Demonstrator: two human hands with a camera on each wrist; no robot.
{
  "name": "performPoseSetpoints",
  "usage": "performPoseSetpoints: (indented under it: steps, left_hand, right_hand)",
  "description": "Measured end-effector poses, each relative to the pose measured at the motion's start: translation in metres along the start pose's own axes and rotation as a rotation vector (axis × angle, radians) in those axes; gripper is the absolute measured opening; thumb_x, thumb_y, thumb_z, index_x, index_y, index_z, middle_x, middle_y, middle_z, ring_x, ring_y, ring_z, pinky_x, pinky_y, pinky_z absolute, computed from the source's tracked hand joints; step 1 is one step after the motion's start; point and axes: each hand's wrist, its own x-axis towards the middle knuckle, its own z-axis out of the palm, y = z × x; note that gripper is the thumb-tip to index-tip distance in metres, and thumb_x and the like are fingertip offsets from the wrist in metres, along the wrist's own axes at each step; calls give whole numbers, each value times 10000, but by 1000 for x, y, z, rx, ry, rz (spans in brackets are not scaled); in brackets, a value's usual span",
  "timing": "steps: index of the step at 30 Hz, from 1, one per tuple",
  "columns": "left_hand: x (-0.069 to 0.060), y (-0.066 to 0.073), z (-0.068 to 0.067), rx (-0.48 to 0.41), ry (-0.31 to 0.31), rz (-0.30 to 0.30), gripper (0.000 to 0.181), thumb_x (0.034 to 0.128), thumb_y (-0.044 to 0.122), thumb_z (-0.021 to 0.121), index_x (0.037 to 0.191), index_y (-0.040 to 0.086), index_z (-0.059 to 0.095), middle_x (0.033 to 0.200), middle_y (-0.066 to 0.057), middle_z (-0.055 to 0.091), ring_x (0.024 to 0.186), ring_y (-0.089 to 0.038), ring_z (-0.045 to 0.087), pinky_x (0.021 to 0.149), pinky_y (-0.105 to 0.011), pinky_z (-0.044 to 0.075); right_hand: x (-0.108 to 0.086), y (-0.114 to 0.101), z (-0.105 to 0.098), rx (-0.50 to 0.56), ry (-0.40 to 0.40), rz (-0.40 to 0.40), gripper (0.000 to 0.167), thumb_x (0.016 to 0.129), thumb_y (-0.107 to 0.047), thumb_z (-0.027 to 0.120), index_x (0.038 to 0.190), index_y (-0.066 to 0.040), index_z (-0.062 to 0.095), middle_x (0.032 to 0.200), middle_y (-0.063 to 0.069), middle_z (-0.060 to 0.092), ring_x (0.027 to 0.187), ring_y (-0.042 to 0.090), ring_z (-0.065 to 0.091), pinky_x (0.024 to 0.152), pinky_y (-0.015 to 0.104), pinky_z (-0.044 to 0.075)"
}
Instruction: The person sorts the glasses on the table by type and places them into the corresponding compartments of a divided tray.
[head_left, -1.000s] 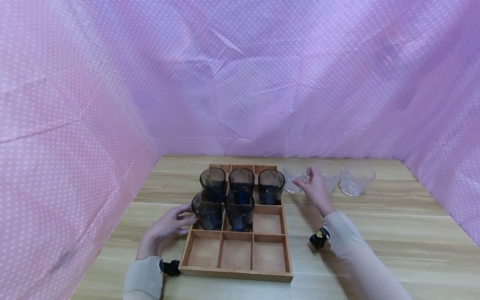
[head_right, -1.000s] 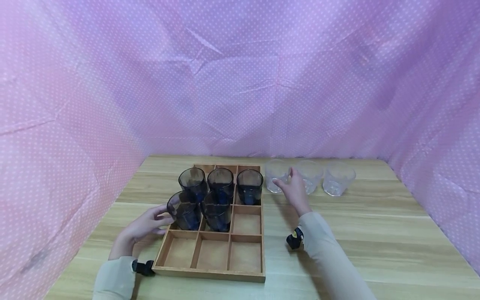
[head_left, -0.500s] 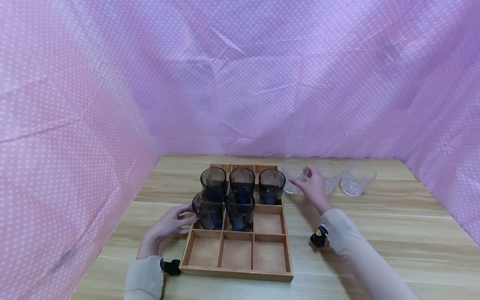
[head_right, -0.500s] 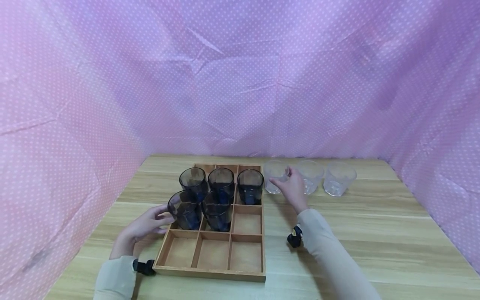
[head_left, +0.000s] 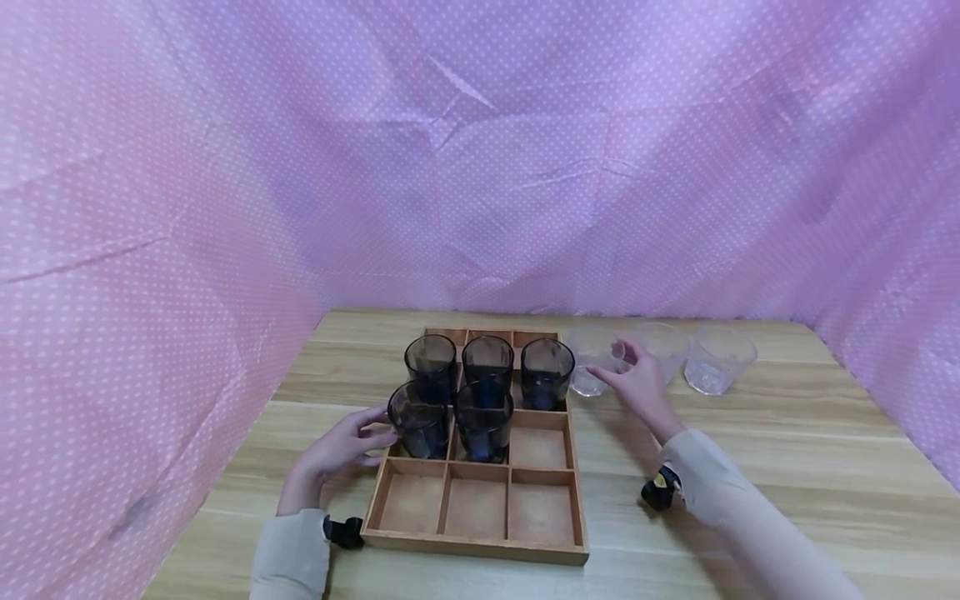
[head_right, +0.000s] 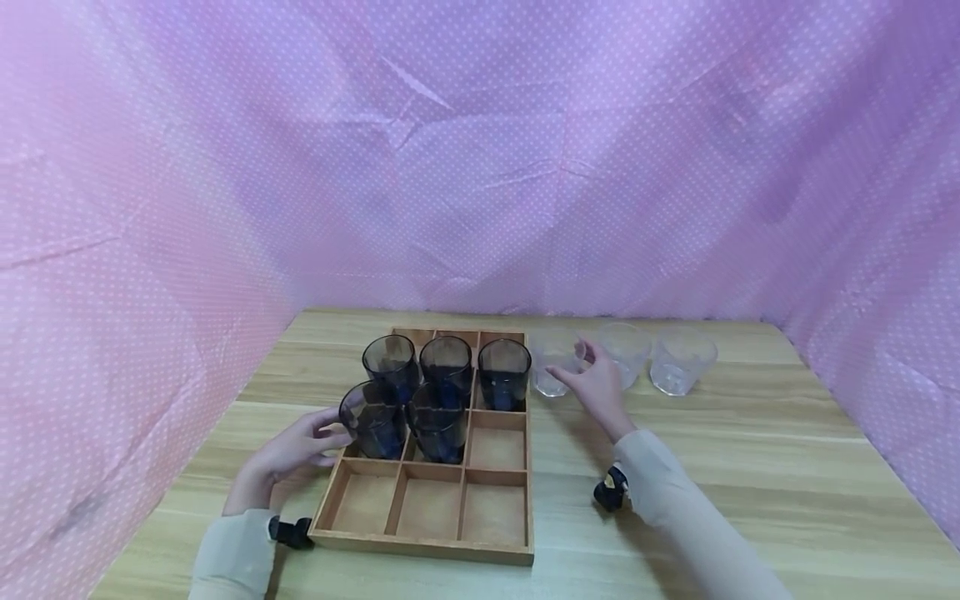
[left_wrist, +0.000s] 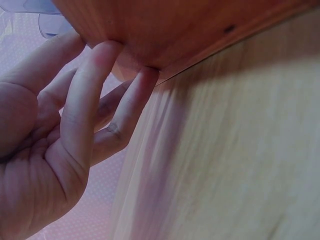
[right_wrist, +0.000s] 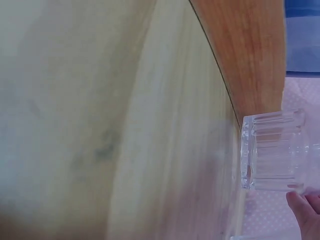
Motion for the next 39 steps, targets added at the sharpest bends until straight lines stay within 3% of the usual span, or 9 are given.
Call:
performPoseSetpoints:
  steps: [6, 12, 16, 19, 27, 30, 36, 37, 39]
  left_hand:
    - [0, 1, 1, -4, 9, 2, 696, 945, 165, 629, 1494, -55, 262, 1402, -340, 393, 1070, -184, 595, 733, -242, 587]
    - [0, 0, 2, -1, 3, -1, 693, 950, 163, 622, 1496, -54, 256, 1407, -340, 387, 1077, -178, 591, 742, -247, 588]
    - [0, -1, 2, 6, 7, 17, 712, 950, 174, 621, 1502, -53, 233, 1406, -347, 383, 1072, -165, 599, 749, -256, 591]
    - [1, -1, 2, 12, 15, 23, 721, 946, 183, 627, 1503, -50, 231, 1405, -349, 384, 1073, -164, 606, 751, -259, 593]
    - [2, -2, 3, 11, 2, 9, 693, 950, 170, 621, 1502, -37, 258, 1415, -344, 386, 1112, -226, 593, 747, -251, 590]
    - [2, -3, 3, 5, 8, 6, 684, 947, 184, 628, 1498, -26, 282, 1404, -329, 396, 1106, -221, 589, 743, -248, 589]
    - [2, -5, 2, 9, 13, 18, 660, 946, 191, 631, 1485, -24, 317, 1376, -315, 420, 1084, -199, 588, 722, -245, 585]
    - [2, -5, 2, 10, 14, 18, 658, 946, 190, 630, 1485, -22, 318, 1373, -314, 422, 1082, -197, 588, 720, -245, 584]
    - [2, -6, 2, 10, 17, 15, 658, 946, 190, 632, 1485, -21, 320, 1376, -312, 422, 1082, -192, 588, 723, -246, 584]
  right_hand:
    - [-15, -1, -11, 48, -10, -11, 785, 802, -199, 793, 1414, 85, 391, 1376, 281, 508, 1299, 391, 464, 1081, 451, 428]
    - [-34, -1, -20, 74, -6, -44, 711, 794, -148, 799, 1372, 76, 451, 1315, 275, 559, 1230, 370, 528, 919, 143, 501]
    - [-46, -5, -26, 79, -11, -58, 711, 794, -211, 809, 1364, 50, 473, 1314, 248, 571, 1226, 352, 527, 853, 65, 487]
    - [-55, -8, -30, 95, -17, -68, 708, 801, -222, 805, 1365, 45, 471, 1322, 237, 563, 1224, 305, 523, 842, 48, 478]
    - [-77, -7, -36, 86, -21, -117, 641, 812, -189, 794, 1344, 15, 501, 1300, 240, 578, 1024, -171, 482, 835, 45, 476]
    - [-85, -8, -39, 87, -19, -139, 634, 801, -162, 801, 1340, 3, 509, 1286, 225, 593, 1021, -200, 482, 831, 57, 490]
    - [-98, -13, -44, 98, -21, -163, 635, 775, -118, 816, 1328, 0, 527, 1144, -160, 638, 1023, -190, 514, 817, 66, 504]
    - [-100, -14, -44, 101, -22, -165, 627, 773, -112, 817, 1321, 2, 533, 1140, -163, 640, 1024, -188, 518, 817, 68, 505]
    - [-104, -18, -45, 99, -25, -172, 633, 770, -109, 818, 1324, 1, 531, 1180, -48, 668, 1029, -188, 518, 815, 67, 505]
